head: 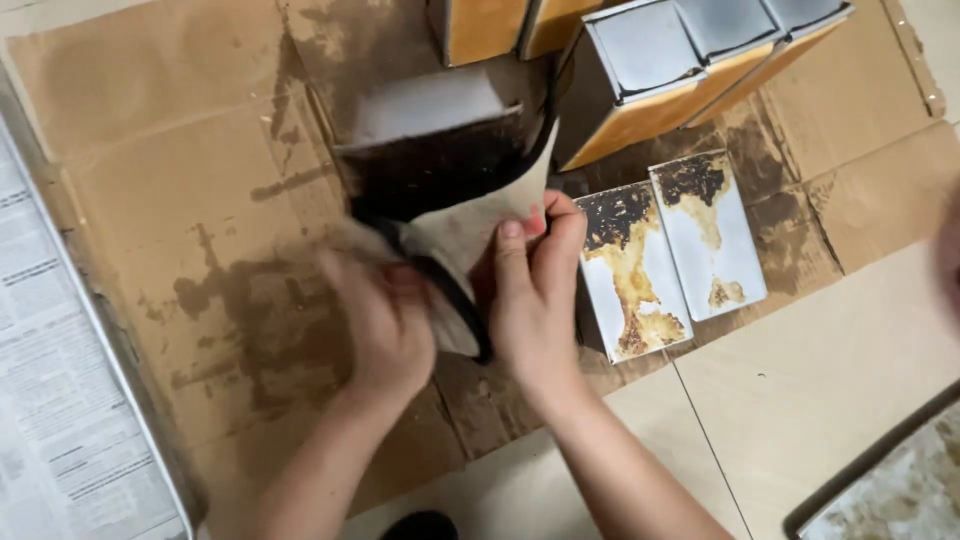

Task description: Unmolding freshly baked loaves of bread from metal tins using oven mitts.

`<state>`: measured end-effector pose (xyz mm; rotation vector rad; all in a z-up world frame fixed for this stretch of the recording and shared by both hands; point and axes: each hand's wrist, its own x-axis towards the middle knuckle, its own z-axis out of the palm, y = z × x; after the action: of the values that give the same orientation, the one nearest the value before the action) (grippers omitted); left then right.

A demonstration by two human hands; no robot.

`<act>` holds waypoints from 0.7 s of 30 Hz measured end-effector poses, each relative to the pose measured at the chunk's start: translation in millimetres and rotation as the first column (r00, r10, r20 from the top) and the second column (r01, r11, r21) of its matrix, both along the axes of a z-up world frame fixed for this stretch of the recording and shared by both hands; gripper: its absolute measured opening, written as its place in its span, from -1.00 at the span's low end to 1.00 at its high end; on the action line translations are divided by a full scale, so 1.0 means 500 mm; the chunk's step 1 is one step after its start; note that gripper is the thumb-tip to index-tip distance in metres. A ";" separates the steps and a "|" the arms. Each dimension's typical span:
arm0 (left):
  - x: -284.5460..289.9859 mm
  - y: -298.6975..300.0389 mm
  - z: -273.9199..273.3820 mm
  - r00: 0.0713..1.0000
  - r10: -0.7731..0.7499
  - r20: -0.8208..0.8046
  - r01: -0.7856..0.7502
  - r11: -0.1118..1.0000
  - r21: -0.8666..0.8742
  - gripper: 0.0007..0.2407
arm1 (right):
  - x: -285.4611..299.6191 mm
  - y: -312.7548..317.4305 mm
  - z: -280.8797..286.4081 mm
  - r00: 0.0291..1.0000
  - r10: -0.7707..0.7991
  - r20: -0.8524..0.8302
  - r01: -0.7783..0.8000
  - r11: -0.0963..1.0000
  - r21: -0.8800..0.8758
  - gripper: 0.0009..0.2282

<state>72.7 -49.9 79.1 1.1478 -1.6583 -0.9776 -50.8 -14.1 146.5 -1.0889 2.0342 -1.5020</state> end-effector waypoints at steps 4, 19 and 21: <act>0.038 -0.035 0.022 0.996 0.069 0.058 -0.040 0.913 -0.406 -0.56 | 0.034 -0.024 -0.064 0.997 0.077 0.029 -0.066 0.955 -0.288 -0.77; 0.077 0.329 -0.266 0.998 -0.063 -0.010 0.052 0.708 0.704 -0.57 | -0.063 0.325 -0.073 0.903 0.244 0.355 -0.394 0.800 0.453 -0.80; 0.075 0.392 -0.299 0.988 -0.143 -0.063 0.143 0.669 0.730 -0.57 | -0.177 0.389 -0.006 0.927 0.207 0.312 -0.336 0.828 0.450 -0.81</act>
<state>110.2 145.9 -70.6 1.5311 -1.3756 -1.8596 -139.2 180.3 143.4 -0.8770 1.8408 -0.8469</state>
